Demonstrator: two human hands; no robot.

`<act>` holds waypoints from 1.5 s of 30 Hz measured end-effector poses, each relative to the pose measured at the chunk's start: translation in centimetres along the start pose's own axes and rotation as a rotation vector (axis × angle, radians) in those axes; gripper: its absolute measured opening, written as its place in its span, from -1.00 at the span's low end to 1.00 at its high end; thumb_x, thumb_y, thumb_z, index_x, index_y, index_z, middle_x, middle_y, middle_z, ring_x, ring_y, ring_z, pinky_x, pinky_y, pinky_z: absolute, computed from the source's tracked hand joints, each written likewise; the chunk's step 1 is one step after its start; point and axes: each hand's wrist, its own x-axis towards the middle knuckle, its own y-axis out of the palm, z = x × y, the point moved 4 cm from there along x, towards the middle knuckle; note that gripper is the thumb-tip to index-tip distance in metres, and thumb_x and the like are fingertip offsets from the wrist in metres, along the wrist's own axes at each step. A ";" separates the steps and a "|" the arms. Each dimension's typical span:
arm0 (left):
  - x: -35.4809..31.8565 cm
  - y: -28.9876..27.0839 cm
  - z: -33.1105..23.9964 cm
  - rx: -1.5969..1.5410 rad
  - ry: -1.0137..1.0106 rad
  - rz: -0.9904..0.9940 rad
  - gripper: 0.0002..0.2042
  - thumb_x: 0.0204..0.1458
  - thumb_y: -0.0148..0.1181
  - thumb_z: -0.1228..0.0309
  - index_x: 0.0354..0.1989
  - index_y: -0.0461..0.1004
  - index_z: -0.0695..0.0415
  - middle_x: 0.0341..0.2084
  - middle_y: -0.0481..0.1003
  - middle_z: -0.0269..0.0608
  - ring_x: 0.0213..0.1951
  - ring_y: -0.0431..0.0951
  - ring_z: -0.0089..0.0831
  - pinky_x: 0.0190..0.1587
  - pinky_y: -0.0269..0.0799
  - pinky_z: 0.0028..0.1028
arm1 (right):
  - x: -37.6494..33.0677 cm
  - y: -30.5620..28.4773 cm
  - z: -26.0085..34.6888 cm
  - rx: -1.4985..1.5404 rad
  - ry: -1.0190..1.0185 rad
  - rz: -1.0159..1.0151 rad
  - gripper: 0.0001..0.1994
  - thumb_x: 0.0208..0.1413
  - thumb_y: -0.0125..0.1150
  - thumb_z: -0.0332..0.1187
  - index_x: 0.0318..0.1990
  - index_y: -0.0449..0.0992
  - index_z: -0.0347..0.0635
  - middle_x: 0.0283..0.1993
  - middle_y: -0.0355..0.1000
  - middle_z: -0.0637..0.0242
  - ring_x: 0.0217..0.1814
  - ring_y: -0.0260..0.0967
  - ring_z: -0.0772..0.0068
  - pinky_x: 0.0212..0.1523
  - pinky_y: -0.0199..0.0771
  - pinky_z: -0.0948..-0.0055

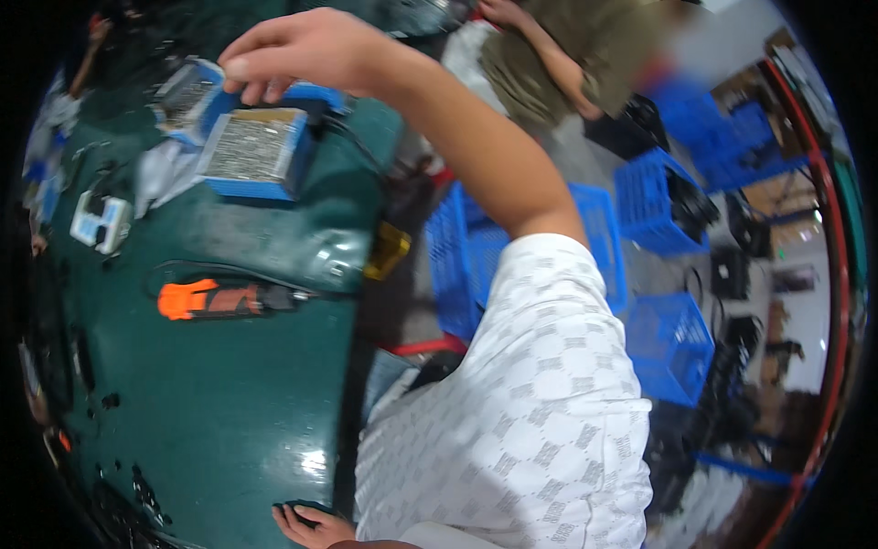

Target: Assembling parts of electric fan guards and rings using an electric screwdriver.

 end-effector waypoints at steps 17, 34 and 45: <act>1.2 0.9 -10.7 -0.099 0.614 0.378 -0.27 0.03 0.20 -0.09 0.14 0.32 0.35 0.12 0.29 0.23 0.12 0.32 0.13 0.16 0.25 -0.04 | -63.9 16.8 -25.8 -0.328 1.530 -0.210 -0.32 0.08 0.06 0.14 0.04 0.43 -0.41 0.00 0.44 -0.18 0.09 0.39 -0.14 0.11 0.36 0.07; 1.6 4.0 -9.7 -0.159 0.677 0.287 -0.42 -0.03 0.25 0.39 0.20 0.25 0.26 0.28 0.11 0.19 0.26 0.15 0.10 0.28 0.07 -0.06 | -62.5 22.4 -24.2 -0.585 1.343 0.482 -0.53 -0.17 0.25 -0.01 -0.15 0.62 -0.13 -0.08 0.53 0.01 -0.09 0.52 0.00 -0.10 0.47 0.04; 1.4 3.7 -9.2 -0.170 0.703 0.217 -0.44 -0.01 0.27 0.37 0.19 0.29 0.25 0.24 0.17 0.17 0.23 0.20 0.05 0.25 0.12 -0.10 | -66.3 25.6 -17.7 -0.313 1.166 0.455 -0.53 -0.16 0.24 0.01 -0.15 0.63 -0.11 -0.09 0.53 0.02 -0.09 0.52 0.00 -0.10 0.47 0.04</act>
